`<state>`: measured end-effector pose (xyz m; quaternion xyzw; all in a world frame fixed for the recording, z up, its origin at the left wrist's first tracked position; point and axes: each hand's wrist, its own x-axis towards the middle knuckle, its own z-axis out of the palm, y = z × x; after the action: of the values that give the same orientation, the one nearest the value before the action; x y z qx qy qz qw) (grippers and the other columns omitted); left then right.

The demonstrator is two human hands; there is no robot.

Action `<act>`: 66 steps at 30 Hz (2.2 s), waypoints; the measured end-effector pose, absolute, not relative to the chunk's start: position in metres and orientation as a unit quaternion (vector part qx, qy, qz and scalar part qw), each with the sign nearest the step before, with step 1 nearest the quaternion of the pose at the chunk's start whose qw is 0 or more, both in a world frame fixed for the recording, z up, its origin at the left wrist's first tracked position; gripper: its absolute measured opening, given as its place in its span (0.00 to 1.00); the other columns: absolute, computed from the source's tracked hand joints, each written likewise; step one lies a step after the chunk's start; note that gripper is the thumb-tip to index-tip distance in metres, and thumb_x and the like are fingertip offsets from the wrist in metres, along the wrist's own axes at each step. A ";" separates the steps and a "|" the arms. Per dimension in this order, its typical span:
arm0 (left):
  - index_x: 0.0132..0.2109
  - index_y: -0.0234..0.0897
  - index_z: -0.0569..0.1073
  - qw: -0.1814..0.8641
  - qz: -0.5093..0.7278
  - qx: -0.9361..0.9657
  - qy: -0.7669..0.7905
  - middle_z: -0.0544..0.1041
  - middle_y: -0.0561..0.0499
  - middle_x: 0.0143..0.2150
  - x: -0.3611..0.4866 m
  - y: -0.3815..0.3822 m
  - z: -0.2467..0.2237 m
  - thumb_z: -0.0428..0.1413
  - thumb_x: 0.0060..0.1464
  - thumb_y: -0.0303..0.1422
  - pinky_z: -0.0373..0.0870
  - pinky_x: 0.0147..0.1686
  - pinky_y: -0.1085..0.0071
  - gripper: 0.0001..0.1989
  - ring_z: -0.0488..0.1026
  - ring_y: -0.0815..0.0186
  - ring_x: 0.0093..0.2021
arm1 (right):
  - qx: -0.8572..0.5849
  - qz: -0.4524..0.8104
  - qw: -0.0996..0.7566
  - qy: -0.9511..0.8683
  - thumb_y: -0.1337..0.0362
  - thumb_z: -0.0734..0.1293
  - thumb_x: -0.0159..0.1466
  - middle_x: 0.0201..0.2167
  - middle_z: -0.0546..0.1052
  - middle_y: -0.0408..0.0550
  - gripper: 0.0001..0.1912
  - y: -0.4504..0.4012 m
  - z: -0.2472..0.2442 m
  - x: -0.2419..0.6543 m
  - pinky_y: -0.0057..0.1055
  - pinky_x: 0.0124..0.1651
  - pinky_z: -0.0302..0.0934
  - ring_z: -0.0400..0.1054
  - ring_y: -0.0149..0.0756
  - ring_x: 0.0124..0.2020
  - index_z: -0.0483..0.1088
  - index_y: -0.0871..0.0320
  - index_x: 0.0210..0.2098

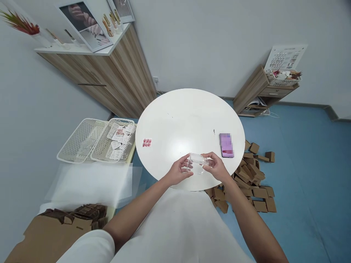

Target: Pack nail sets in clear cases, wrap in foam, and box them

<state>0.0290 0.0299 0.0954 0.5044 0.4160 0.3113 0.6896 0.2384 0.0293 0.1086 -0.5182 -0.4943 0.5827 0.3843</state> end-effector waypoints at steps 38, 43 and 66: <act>0.58 0.40 0.55 0.572 0.228 0.496 0.612 0.57 0.43 0.52 0.027 0.039 -0.007 0.60 0.41 0.28 0.66 0.42 0.64 0.37 0.63 0.61 0.48 | -0.682 0.569 0.267 -0.375 0.56 0.65 0.50 0.46 0.64 0.48 0.34 0.018 0.001 0.186 0.39 0.46 0.63 0.62 0.37 0.43 0.56 0.52 0.56; 0.60 0.39 0.54 0.544 0.176 0.523 0.632 0.57 0.44 0.49 0.027 0.047 -0.012 0.58 0.42 0.28 0.61 0.48 0.62 0.37 0.60 0.59 0.50 | -0.685 0.565 0.264 -0.376 0.59 0.65 0.50 0.46 0.63 0.49 0.35 0.033 -0.009 0.180 0.38 0.46 0.62 0.61 0.38 0.43 0.55 0.53 0.57; 0.59 0.40 0.54 0.528 0.138 0.573 0.611 0.61 0.44 0.53 -0.009 0.051 -0.010 0.54 0.45 0.28 0.65 0.43 0.65 0.33 0.61 0.62 0.51 | -0.718 0.524 0.297 -0.350 0.57 0.64 0.52 0.44 0.63 0.47 0.33 0.047 -0.020 0.184 0.36 0.42 0.62 0.61 0.32 0.37 0.54 0.52 0.56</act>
<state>-0.0094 0.0506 -0.0102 0.5734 0.6108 0.1381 0.5283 0.1844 0.0470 -0.0205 -0.7181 -0.3496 0.5235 0.2967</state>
